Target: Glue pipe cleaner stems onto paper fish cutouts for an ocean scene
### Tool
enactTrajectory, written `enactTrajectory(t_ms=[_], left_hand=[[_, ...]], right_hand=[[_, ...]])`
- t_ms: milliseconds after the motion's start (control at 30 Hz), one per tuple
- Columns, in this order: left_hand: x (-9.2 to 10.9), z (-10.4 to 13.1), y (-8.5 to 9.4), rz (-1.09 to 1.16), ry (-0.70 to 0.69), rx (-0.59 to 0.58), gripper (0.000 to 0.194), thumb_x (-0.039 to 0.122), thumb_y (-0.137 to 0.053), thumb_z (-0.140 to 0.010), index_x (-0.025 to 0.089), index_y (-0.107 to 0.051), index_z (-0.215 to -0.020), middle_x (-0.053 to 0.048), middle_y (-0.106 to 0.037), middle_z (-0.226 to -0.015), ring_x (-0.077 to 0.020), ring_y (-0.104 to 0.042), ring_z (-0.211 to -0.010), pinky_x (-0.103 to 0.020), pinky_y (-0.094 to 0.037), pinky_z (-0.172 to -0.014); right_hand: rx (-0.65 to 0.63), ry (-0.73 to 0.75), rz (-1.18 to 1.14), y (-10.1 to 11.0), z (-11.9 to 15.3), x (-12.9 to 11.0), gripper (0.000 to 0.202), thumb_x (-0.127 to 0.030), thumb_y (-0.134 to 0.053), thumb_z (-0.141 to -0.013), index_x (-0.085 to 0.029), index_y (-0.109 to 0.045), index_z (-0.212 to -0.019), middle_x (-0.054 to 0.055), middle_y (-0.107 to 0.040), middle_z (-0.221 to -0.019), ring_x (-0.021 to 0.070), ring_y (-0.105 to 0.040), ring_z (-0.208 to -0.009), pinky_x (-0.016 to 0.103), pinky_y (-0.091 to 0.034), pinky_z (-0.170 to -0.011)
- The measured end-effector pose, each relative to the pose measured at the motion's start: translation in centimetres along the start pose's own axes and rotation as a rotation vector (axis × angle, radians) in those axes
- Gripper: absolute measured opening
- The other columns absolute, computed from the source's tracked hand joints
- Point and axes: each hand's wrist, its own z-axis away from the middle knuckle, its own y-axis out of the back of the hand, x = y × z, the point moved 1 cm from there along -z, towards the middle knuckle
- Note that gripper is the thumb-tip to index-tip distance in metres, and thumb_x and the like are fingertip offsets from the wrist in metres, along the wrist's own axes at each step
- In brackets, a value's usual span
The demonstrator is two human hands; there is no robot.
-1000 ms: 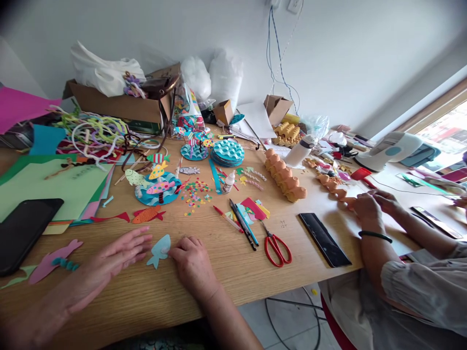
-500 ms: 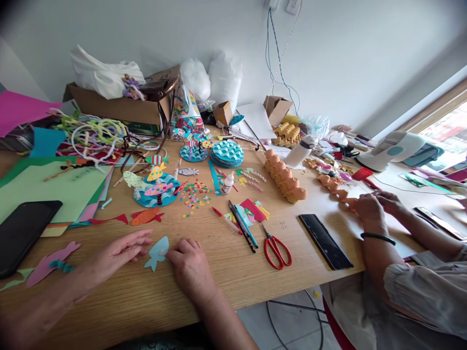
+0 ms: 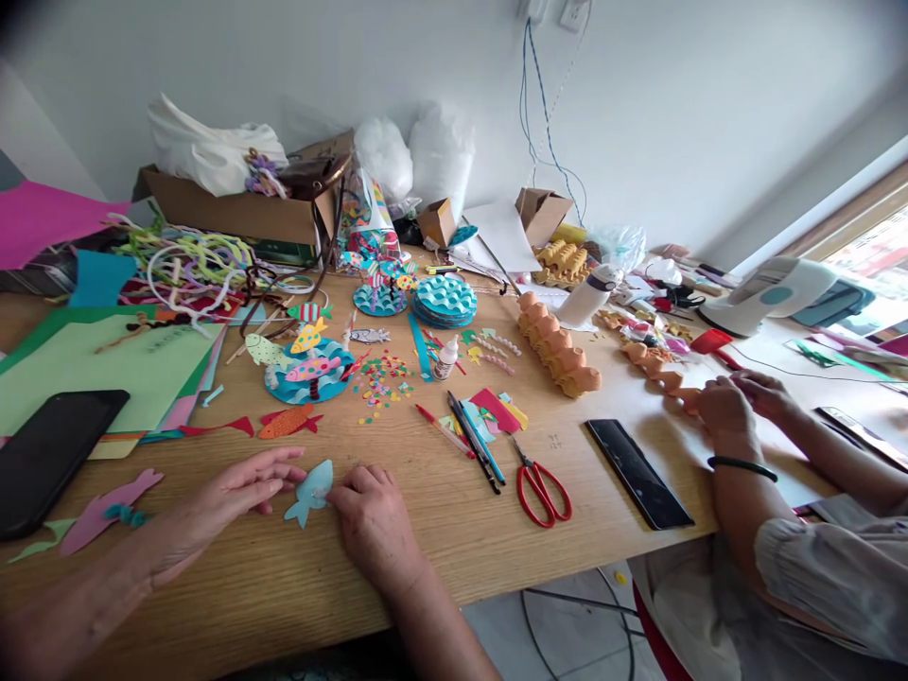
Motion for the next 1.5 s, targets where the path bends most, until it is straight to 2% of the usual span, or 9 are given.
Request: enactTrajectory(t_ms=[200,333,467,567,733,933,1167,1367,1500], left_hand=[[0.4,-0.3,-0.5,0.069,-0.025,-0.003,0.054,0.039,-0.059,-0.072,0.015,-0.05,-0.119,-0.009,-0.062,-0.099,-0.0245,-0.057,-0.095,-0.037,-0.041,-0.085],[0.3,-1.2,-0.8,0.078,-0.002,-0.028,0.057,0.036,-0.061,-0.068,0.013,-0.047,-0.118,-0.009,-0.061,-0.099,-0.0227,-0.058,-0.09,-0.033,-0.045,-0.075],[-0.2,-2.4,-1.1,-0.003,0.006,-0.086,0.058,0.034,-0.062,-0.065,0.013,-0.046,-0.117,-0.004,-0.065,-0.081,-0.0174,-0.059,-0.068,-0.027,-0.042,-0.058],[-0.6,-3.0,-1.4,-0.038,0.002,-0.112,0.058,0.034,-0.062,-0.065,0.013,-0.045,-0.116,0.0,-0.064,-0.07,-0.0156,-0.057,-0.059,-0.026,-0.039,-0.053],[-1.1,-3.3,-1.6,0.004,-0.06,-0.091,0.058,0.031,-0.068,-0.058,0.018,-0.048,-0.111,0.003,-0.061,-0.067,-0.0193,-0.06,-0.069,-0.03,-0.045,-0.062],[-1.2,-2.7,-2.2,0.078,-0.062,-0.083,0.057,0.025,-0.069,-0.06,0.02,-0.047,-0.112,-0.001,-0.063,-0.085,-0.0191,-0.06,-0.079,-0.03,-0.046,-0.068],[-0.3,-1.6,-2.9,0.106,-0.063,-0.079,0.053,0.029,-0.063,-0.068,0.018,-0.046,-0.117,0.002,-0.06,-0.076,-0.0158,-0.055,-0.073,-0.027,-0.041,-0.064],[-0.2,-1.9,-3.2,0.084,-0.065,-0.035,0.053,0.024,-0.061,-0.065,0.019,-0.049,-0.115,0.006,-0.054,-0.066,-0.0135,-0.052,-0.065,-0.024,-0.038,-0.058],[-0.2,-2.2,-3.3,0.068,-0.065,-0.009,0.055,0.022,-0.059,-0.062,0.018,-0.048,-0.115,0.006,-0.053,-0.064,-0.014,-0.051,-0.063,-0.024,-0.037,-0.055]], right_hand=[[-0.008,-0.007,-0.032,-0.1,0.0,0.1,0.023,-0.01,-0.051,-0.085,-0.023,-0.067,-0.094,0.003,-0.06,-0.081,0.0154,-0.05,-0.076,0.026,-0.038,-0.069],[0.013,-0.003,-0.037,-0.1,0.0,0.1,0.023,-0.012,-0.051,-0.085,-0.024,-0.067,-0.094,0.003,-0.06,-0.08,0.016,-0.05,-0.075,0.026,-0.038,-0.068],[0.04,0.012,-0.041,-0.1,0.1,0.1,0.024,-0.012,-0.049,-0.087,-0.024,-0.068,-0.095,0.004,-0.059,-0.079,0.0159,-0.049,-0.075,0.026,-0.038,-0.068],[0.054,0.016,-0.042,0.0,0.2,0.1,0.024,-0.012,-0.047,-0.087,-0.024,-0.068,-0.094,0.004,-0.059,-0.079,0.0158,-0.049,-0.075,0.025,-0.039,-0.067],[0.086,0.032,-0.035,0.1,0.2,0.1,0.025,-0.009,-0.047,-0.086,-0.023,-0.068,-0.092,0.004,-0.059,-0.079,0.0154,-0.048,-0.073,0.025,-0.039,-0.066],[0.161,0.048,-0.029,0.3,0.3,0.2,0.026,-0.009,-0.045,-0.086,-0.021,-0.067,-0.092,0.005,-0.059,-0.079,0.0153,-0.047,-0.072,0.025,-0.04,-0.065],[0.194,0.077,0.007,1.0,0.2,-0.2,0.023,-0.011,-0.046,-0.087,-0.021,-0.067,-0.092,0.004,-0.059,-0.078,0.0145,-0.047,-0.072,0.024,-0.039,-0.062],[0.176,0.094,0.051,1.0,0.0,-0.3,0.023,-0.011,-0.048,-0.087,-0.023,-0.066,-0.093,0.004,-0.058,-0.078,0.0143,-0.048,-0.073,0.025,-0.038,-0.062],[0.148,0.022,-0.019,1.3,-0.3,-0.8,0.022,-0.011,-0.047,-0.087,-0.022,-0.066,-0.091,0.004,-0.059,-0.081,0.0154,-0.05,-0.076,0.027,-0.039,-0.067]])
